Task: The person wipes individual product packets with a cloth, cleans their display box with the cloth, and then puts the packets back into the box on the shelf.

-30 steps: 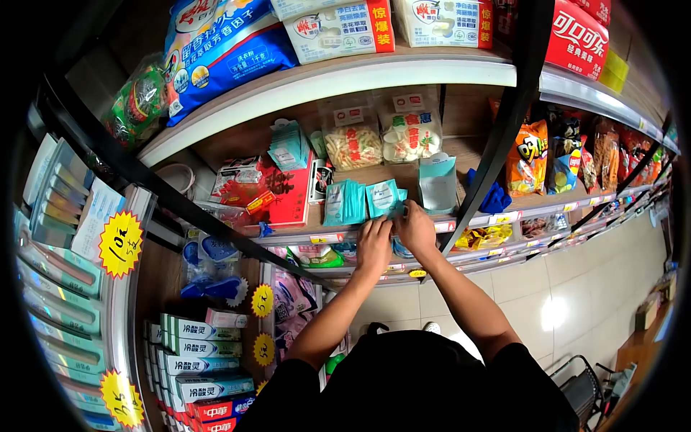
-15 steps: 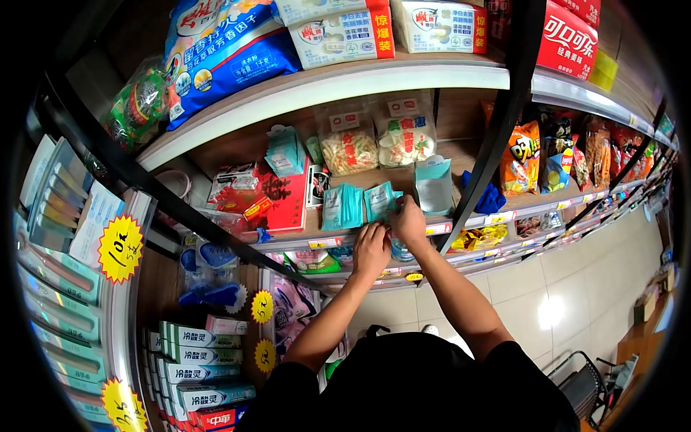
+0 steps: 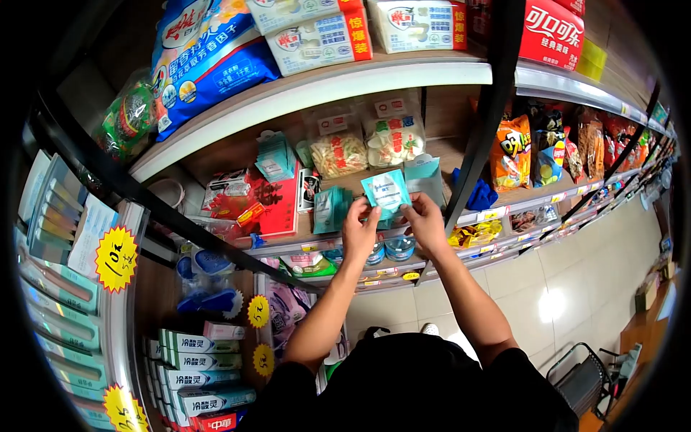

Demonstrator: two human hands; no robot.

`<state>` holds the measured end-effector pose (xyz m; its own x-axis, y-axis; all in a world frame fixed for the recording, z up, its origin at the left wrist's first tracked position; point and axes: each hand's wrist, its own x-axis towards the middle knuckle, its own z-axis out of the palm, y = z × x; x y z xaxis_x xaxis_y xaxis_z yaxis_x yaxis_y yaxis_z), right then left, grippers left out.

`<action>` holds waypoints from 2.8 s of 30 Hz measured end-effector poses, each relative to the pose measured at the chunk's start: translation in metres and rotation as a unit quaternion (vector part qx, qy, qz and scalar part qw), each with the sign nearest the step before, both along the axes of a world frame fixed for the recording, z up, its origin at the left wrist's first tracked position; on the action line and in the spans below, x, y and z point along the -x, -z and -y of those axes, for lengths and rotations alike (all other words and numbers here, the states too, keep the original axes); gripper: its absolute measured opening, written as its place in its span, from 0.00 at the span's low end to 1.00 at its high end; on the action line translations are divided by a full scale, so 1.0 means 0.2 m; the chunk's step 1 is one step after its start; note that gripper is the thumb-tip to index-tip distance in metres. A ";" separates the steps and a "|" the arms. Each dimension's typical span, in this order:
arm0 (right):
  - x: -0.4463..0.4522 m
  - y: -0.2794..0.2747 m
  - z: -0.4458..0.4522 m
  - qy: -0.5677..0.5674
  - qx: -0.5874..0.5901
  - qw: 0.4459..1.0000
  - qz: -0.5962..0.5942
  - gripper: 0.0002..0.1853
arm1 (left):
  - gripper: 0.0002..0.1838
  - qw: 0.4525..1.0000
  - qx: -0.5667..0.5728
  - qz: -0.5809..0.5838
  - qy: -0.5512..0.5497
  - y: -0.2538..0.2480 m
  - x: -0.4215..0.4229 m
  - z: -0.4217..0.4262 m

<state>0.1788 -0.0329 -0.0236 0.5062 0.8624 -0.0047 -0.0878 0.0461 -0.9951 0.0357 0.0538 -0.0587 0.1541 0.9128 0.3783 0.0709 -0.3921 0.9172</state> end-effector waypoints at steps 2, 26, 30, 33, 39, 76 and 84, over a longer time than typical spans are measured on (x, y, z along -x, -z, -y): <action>-0.08 0.02 0.03 0.037 -0.013 0.999 0.016 0.10 | 0.17 0.988 0.075 -0.057 0.119 -0.09 -0.04 -0.02; -0.28 0.39 -0.21 0.118 0.055 0.970 0.207 0.37 | 0.08 0.963 -0.186 -0.189 -0.038 0.03 -0.58 -0.20; -0.29 0.21 -0.19 0.100 0.019 0.994 0.031 0.37 | 0.09 0.962 -0.151 -0.225 -0.025 0.01 -0.57 -0.20; -0.32 0.11 -0.16 0.004 0.076 0.997 -0.021 0.37 | 0.10 0.960 -0.177 -0.214 -0.021 0.00 -0.58 -0.23; -0.38 0.24 -0.24 0.017 0.095 0.995 -0.024 0.37 | 0.16 0.949 -0.106 -0.226 0.193 -0.08 -0.57 -0.39; -0.23 0.18 -0.03 0.072 0.064 0.793 0.602 0.13 | 0.29 0.969 -0.038 -0.181 0.163 -0.08 -0.54 -0.32; -0.01 0.16 0.28 0.093 -0.039 0.842 0.529 0.14 | 0.25 0.924 -0.235 -0.296 0.054 0.07 -0.07 -0.02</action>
<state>0.1813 -0.0897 -0.0549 0.3173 0.7440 0.5880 0.8631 0.0304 -0.5042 0.0500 0.0575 -0.0730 0.5416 0.6359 0.5498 0.4437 -0.7718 0.4555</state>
